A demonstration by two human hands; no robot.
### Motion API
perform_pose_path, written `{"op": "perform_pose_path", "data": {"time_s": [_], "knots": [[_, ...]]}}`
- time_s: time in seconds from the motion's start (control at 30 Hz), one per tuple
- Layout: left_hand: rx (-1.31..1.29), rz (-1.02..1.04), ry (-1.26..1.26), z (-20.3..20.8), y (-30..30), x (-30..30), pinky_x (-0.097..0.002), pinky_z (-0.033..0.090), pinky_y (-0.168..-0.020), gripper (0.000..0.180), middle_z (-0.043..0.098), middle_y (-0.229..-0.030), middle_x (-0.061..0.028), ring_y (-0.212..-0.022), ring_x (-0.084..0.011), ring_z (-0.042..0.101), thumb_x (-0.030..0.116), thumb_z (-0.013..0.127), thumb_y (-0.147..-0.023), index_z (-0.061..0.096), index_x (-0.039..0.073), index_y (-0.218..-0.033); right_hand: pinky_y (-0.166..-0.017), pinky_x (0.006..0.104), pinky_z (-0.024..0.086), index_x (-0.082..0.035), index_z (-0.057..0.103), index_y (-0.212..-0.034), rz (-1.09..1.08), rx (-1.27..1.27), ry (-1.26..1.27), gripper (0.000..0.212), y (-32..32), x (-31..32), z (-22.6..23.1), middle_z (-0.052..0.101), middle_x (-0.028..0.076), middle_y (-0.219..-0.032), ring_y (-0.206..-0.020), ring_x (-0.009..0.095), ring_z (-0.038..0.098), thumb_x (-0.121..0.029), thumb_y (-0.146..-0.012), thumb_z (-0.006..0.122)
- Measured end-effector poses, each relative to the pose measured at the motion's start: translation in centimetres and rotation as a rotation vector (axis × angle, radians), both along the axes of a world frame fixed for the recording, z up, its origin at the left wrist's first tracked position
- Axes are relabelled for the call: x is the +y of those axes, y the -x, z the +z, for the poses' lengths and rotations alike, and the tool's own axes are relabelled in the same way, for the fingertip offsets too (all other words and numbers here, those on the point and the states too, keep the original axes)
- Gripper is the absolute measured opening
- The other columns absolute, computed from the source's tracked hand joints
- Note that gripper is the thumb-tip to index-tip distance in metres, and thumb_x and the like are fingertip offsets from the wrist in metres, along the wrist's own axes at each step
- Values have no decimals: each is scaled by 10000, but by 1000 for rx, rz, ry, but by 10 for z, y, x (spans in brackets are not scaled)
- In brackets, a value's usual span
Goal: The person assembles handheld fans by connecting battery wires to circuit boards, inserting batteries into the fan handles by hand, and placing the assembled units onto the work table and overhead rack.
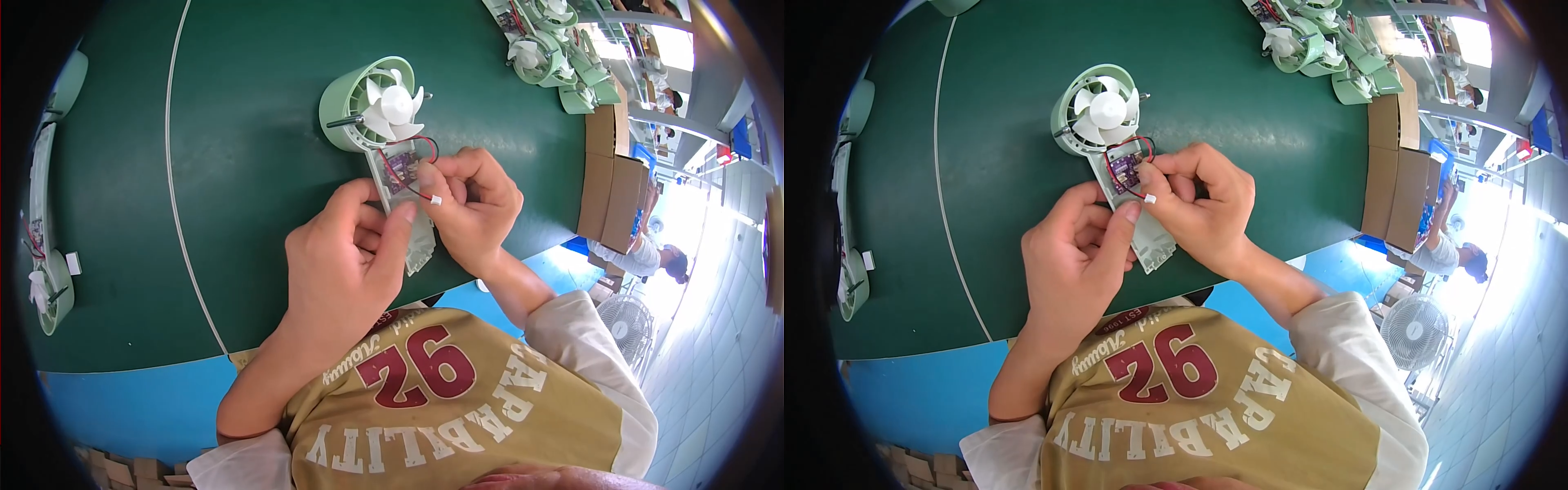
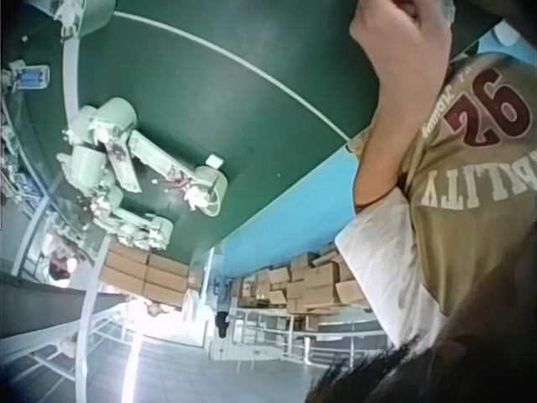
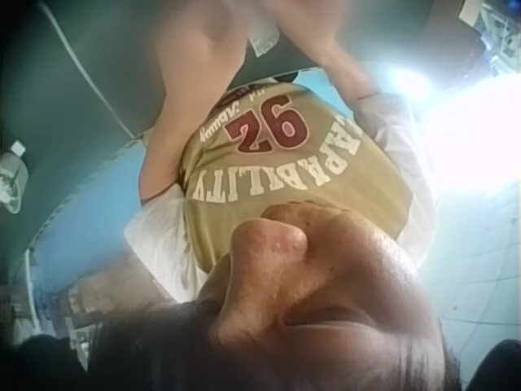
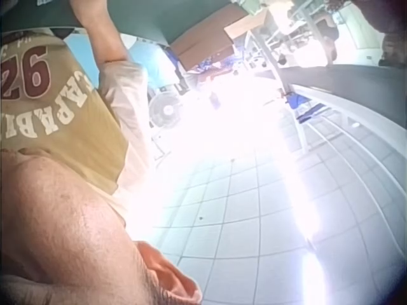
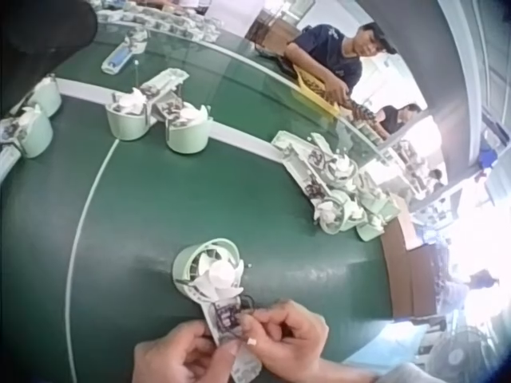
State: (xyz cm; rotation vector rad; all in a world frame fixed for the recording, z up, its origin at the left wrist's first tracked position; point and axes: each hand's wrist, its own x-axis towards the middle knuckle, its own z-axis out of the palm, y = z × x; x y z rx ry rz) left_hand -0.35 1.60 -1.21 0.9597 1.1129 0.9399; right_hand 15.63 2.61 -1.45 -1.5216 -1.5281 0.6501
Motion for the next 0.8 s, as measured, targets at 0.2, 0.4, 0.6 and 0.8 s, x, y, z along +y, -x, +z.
{"op": "perform_pose_path", "data": {"time_s": [0.2, 0.4, 0.6, 0.8], "knots": [[20, -12, -33, -1, 0, 0, -287, 554, -541, 196, 710, -724, -113, -599, -185, 712, 104, 708, -917, 614, -34, -1020, -551, 187, 323, 14, 638, -842, -27, 46, -48, 108, 2, -3, -7, 487, -61, -684, -626, 2, 376, 50, -842, 740], [37, -15, -56, -1, 0, 0, -290, 553, -540, 186, 708, -723, -112, -597, -196, 712, 87, 701, -916, 613, -33, -1027, -549, 184, 321, 12, 640, -838, 8, 51, -48, 112, 1, -2, -7, 493, -57, -681, -625, 1, 382, 58, -837, 742], [46, -21, -75, -3, -1, -1, -297, 556, -546, 183, 706, -731, -116, -605, -202, 714, 66, 695, -908, 611, -34, -1036, -518, 185, 313, 10, 644, -820, 63, -102, -56, 127, -1, 1, 0, 466, -67, -639, -594, -4, 373, 46, -817, 767], [87, -32, -86, -1, -2, 0, -305, 553, -540, 165, 696, -720, -112, -600, -210, 709, 44, 681, -906, 609, -32, -1033, -497, 196, 314, 6, 660, -813, 67, -122, -19, 133, -3, 1, 2, 465, -52, -613, -559, -1, 367, 48, -785, 784]]}}
